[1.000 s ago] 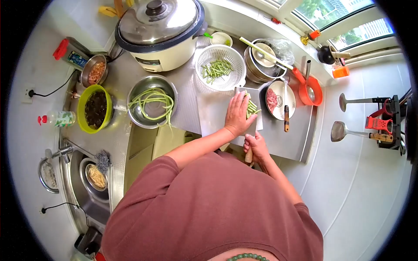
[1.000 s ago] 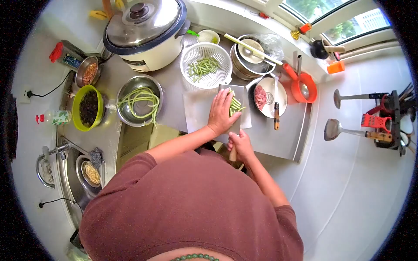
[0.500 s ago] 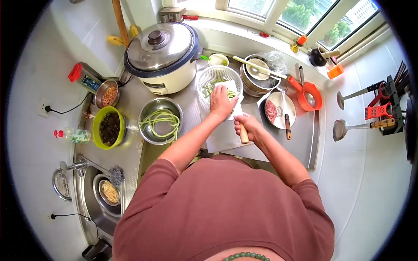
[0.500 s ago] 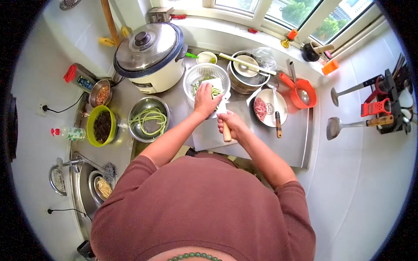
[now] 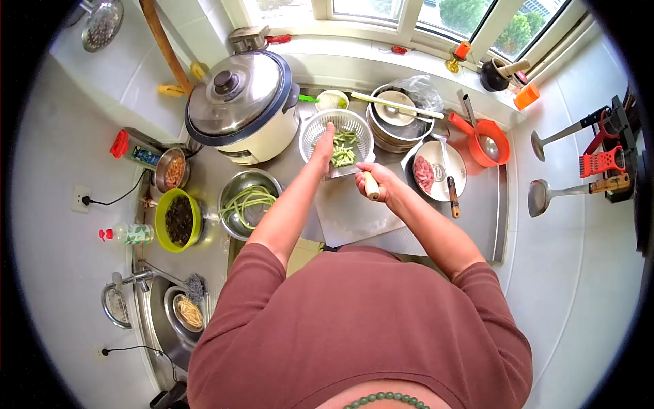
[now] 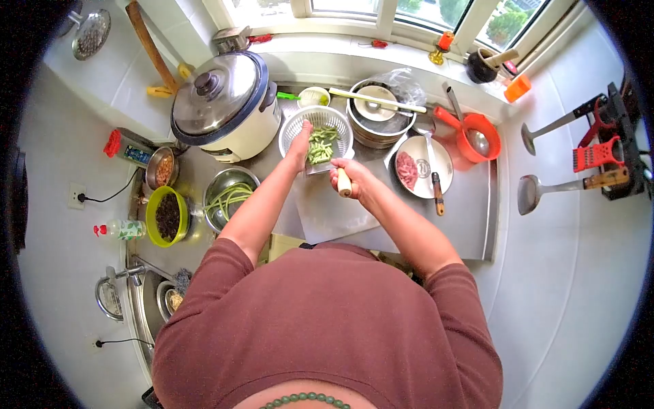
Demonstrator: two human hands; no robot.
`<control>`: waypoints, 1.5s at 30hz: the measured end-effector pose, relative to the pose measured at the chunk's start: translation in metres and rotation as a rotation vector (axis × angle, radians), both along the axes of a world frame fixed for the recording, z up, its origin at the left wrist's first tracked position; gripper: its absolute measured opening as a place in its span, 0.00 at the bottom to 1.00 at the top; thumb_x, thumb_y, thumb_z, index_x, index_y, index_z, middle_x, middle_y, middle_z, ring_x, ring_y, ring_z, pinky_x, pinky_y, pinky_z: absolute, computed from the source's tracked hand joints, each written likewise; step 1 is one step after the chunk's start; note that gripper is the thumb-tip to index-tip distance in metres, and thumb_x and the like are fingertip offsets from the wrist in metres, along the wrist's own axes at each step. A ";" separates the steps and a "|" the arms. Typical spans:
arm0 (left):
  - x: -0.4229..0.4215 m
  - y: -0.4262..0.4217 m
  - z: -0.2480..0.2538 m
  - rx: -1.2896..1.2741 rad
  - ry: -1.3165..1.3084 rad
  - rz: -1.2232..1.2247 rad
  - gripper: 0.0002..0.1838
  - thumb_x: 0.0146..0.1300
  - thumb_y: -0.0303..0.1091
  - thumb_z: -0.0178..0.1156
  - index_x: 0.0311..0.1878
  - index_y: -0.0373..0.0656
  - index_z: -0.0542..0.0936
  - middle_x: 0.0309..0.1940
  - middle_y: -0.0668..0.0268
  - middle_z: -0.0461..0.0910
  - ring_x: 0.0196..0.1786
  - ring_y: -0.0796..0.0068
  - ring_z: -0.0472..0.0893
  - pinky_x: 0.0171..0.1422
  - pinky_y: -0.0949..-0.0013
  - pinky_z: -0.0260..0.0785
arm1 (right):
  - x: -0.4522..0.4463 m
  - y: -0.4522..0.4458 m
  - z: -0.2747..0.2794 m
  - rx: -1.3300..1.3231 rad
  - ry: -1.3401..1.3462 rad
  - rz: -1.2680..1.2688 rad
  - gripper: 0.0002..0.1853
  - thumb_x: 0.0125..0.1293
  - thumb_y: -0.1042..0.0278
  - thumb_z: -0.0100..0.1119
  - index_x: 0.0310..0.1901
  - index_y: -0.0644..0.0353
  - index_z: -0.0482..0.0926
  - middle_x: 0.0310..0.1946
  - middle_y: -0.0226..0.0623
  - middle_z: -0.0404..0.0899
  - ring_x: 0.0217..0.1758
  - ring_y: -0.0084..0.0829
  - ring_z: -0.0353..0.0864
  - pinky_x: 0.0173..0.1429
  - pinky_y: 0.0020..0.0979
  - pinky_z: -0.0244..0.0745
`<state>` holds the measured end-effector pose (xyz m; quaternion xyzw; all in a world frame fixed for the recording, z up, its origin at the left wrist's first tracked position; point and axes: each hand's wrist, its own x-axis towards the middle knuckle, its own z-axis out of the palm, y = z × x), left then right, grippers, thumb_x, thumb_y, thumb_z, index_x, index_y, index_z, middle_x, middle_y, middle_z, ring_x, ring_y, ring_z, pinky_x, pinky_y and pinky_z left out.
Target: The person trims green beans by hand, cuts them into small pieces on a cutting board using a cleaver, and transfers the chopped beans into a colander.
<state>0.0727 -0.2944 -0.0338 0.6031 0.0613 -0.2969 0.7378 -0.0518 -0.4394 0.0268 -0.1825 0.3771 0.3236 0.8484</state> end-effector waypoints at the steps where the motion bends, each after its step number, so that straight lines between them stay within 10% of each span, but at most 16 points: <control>1: -0.006 0.000 0.017 -0.002 0.007 0.007 0.42 0.68 0.67 0.43 0.67 0.37 0.65 0.63 0.59 0.70 0.62 0.69 0.72 0.66 0.65 0.64 | 0.001 -0.001 0.000 0.000 -0.003 0.002 0.15 0.69 0.60 0.53 0.28 0.59 0.69 0.18 0.27 0.70 0.17 0.22 0.71 0.19 0.23 0.74; 14: -0.008 0.025 0.048 0.112 -0.237 -0.118 0.42 0.70 0.67 0.37 0.68 0.37 0.66 0.71 0.56 0.61 0.74 0.65 0.56 0.77 0.63 0.43 | -0.001 -0.015 0.004 0.039 0.010 -0.033 0.13 0.70 0.62 0.49 0.30 0.60 0.67 0.17 0.29 0.69 0.15 0.24 0.70 0.18 0.25 0.74; 19: -0.038 0.033 0.071 0.185 -0.629 -0.506 0.30 0.75 0.53 0.32 0.70 0.44 0.66 0.73 0.64 0.60 0.77 0.63 0.50 0.79 0.62 0.36 | -0.002 -0.019 0.002 0.014 -0.033 -0.014 0.13 0.67 0.62 0.52 0.29 0.60 0.69 0.19 0.28 0.70 0.18 0.23 0.71 0.20 0.24 0.75; 23: -0.059 0.037 0.066 0.276 -0.918 -0.830 0.33 0.73 0.60 0.26 0.73 0.55 0.60 0.75 0.67 0.55 0.79 0.56 0.43 0.79 0.54 0.27 | -0.001 -0.017 0.012 -0.042 -0.041 -0.029 0.07 0.66 0.67 0.48 0.32 0.60 0.69 0.19 0.30 0.71 0.16 0.24 0.72 0.19 0.25 0.75; 33: -0.052 0.034 0.047 0.510 -0.858 -0.968 0.36 0.68 0.69 0.23 0.75 0.67 0.54 0.77 0.76 0.48 0.79 0.54 0.36 0.75 0.37 0.21 | -0.007 -0.012 0.032 -0.191 -0.155 0.042 0.10 0.65 0.66 0.48 0.28 0.60 0.70 0.17 0.29 0.71 0.14 0.22 0.71 0.18 0.22 0.76; 45: -0.023 0.026 0.020 0.602 -0.845 -0.913 0.38 0.67 0.71 0.25 0.75 0.65 0.55 0.77 0.79 0.47 0.79 0.57 0.35 0.76 0.41 0.24 | -0.034 -0.017 0.066 -0.169 -0.119 0.000 0.06 0.64 0.67 0.51 0.32 0.59 0.68 0.19 0.29 0.70 0.16 0.22 0.71 0.19 0.23 0.76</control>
